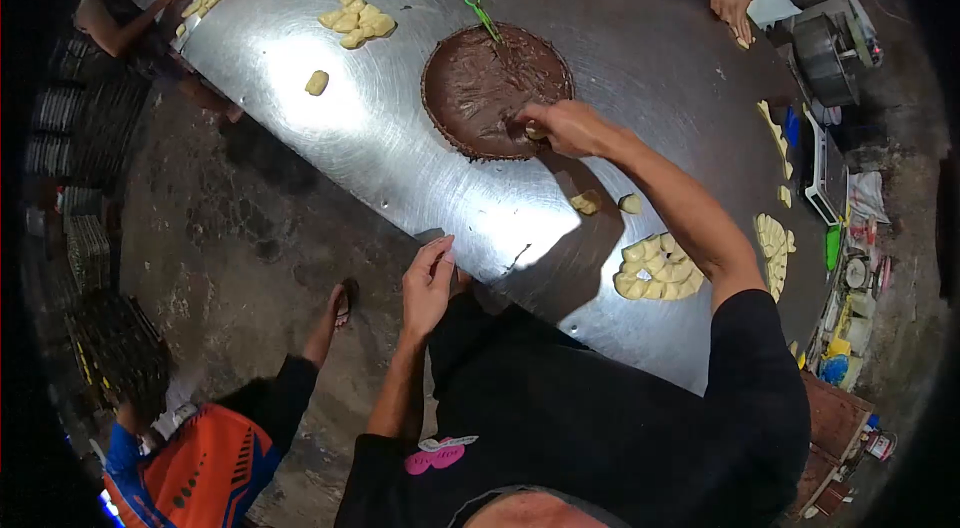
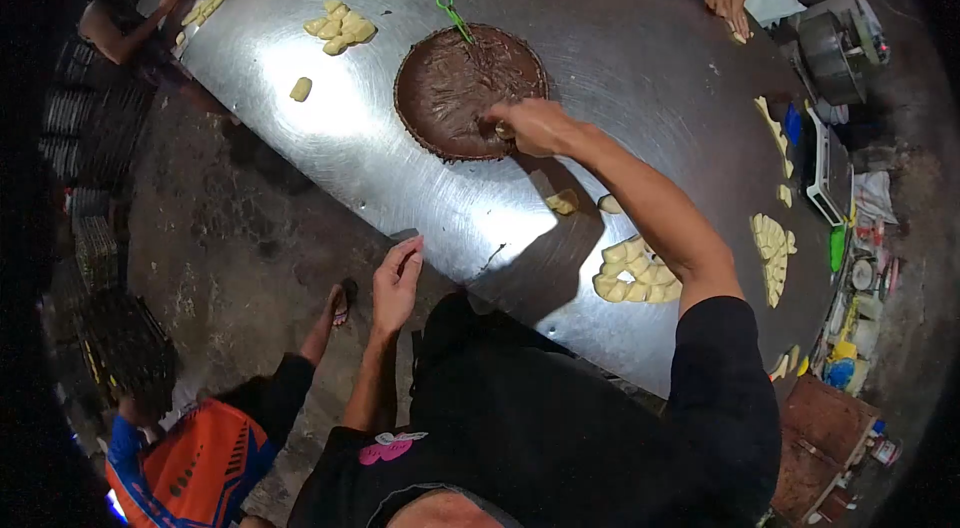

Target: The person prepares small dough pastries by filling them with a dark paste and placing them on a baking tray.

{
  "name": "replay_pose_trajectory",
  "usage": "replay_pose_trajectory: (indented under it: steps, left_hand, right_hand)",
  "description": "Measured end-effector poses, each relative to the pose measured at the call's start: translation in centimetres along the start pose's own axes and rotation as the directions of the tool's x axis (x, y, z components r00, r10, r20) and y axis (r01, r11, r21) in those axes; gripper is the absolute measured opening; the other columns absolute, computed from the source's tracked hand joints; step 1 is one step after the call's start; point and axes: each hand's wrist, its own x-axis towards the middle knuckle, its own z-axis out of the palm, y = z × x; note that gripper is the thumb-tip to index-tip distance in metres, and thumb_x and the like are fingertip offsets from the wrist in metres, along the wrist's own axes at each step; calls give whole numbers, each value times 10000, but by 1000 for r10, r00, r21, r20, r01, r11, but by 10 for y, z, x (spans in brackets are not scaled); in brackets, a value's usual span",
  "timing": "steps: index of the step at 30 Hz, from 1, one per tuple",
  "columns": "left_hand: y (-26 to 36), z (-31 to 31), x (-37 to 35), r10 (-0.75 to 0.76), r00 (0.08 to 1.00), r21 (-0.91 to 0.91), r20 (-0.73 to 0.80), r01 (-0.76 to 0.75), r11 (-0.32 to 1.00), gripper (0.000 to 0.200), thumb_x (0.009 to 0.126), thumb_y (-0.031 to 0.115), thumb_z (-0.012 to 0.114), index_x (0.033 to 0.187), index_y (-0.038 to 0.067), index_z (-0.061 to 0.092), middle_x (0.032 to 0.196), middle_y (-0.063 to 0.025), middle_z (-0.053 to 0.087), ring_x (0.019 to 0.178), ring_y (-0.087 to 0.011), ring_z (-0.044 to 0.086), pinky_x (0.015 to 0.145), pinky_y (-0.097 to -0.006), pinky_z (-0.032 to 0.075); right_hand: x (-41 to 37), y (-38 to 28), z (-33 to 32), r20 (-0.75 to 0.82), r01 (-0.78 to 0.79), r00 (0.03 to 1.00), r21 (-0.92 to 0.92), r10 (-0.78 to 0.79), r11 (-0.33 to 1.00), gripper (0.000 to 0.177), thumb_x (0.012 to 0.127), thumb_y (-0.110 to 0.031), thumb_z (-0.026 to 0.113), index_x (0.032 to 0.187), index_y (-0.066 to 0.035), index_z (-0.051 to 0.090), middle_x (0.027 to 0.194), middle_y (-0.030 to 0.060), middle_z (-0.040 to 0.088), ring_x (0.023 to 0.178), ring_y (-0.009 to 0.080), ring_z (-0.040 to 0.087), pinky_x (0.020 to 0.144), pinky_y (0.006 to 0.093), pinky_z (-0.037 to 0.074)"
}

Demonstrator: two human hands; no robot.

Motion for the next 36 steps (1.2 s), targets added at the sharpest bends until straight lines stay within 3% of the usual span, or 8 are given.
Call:
replay_pose_trajectory:
  steps: [6,9,14,22,24,26,32,36]
  left_hand:
    - [15,25,32,-97,979,-247,181,141,959,297,964,111,511,1215,-33,581,1205,-129,606,1091,-211,590,922,-318,475]
    - [31,53,44,-164,950,-542,264,287,790,329,973,113,492,1261,-40,534,1212,-144,591,1092,-236,594,907,-354,504]
    - [58,79,30,-185,959,-784,214,282,552,221,968,101,510,1149,-17,561,1100,-100,596,1042,-209,592,884,-371,527]
    - [66,121,-8,-151,977,-743,149,211,636,159,949,78,552,1062,-32,566,1056,-109,618,946,-193,633,845,-335,548]
    - [68,136,-21,-159,973,-698,165,229,678,187,943,78,563,1103,-18,576,1068,-113,630,941,-195,642,807,-338,556]
    - [73,150,-38,-115,975,-530,192,202,824,233,937,59,567,1149,-37,583,1073,-102,629,937,-180,636,776,-311,558]
    - [62,152,-59,242,964,-191,107,-219,957,166,894,23,601,1056,-8,625,1020,-92,624,947,-138,587,744,-257,507]
    - [71,139,-59,43,882,-546,469,251,800,116,876,-3,587,987,26,604,1020,-85,624,960,-155,594,847,-312,478]
  right_hand:
    - [-6,-26,5,21,-15,1000,-3,15,1000,428,805,-11,518,1231,-58,530,944,160,672,835,316,660,687,423,506]
    - [-23,-41,18,302,-318,946,936,122,150,371,833,55,480,1198,-1,525,925,72,628,780,139,629,607,268,521]
    - [-89,-90,29,201,-117,963,910,177,-397,390,855,43,494,1243,40,539,1089,148,628,959,226,650,780,359,588]
    - [-177,-87,79,140,193,875,777,463,-600,389,872,30,503,1260,54,527,1158,159,611,1054,248,619,906,384,530]
    - [-194,-102,98,-289,101,753,939,592,330,431,876,21,481,1306,56,479,1244,200,565,1119,260,589,932,357,511]
    - [-214,-119,96,-637,0,604,602,480,798,511,842,29,560,1338,37,436,1299,262,519,1124,379,583,932,381,504]
    - [-264,-118,96,-618,116,691,607,375,786,209,836,-29,619,1044,-28,640,962,177,670,797,330,671,702,397,545]
    - [-274,-116,74,-615,72,720,527,321,847,133,827,-108,668,948,-54,656,852,129,622,719,285,634,631,349,502]
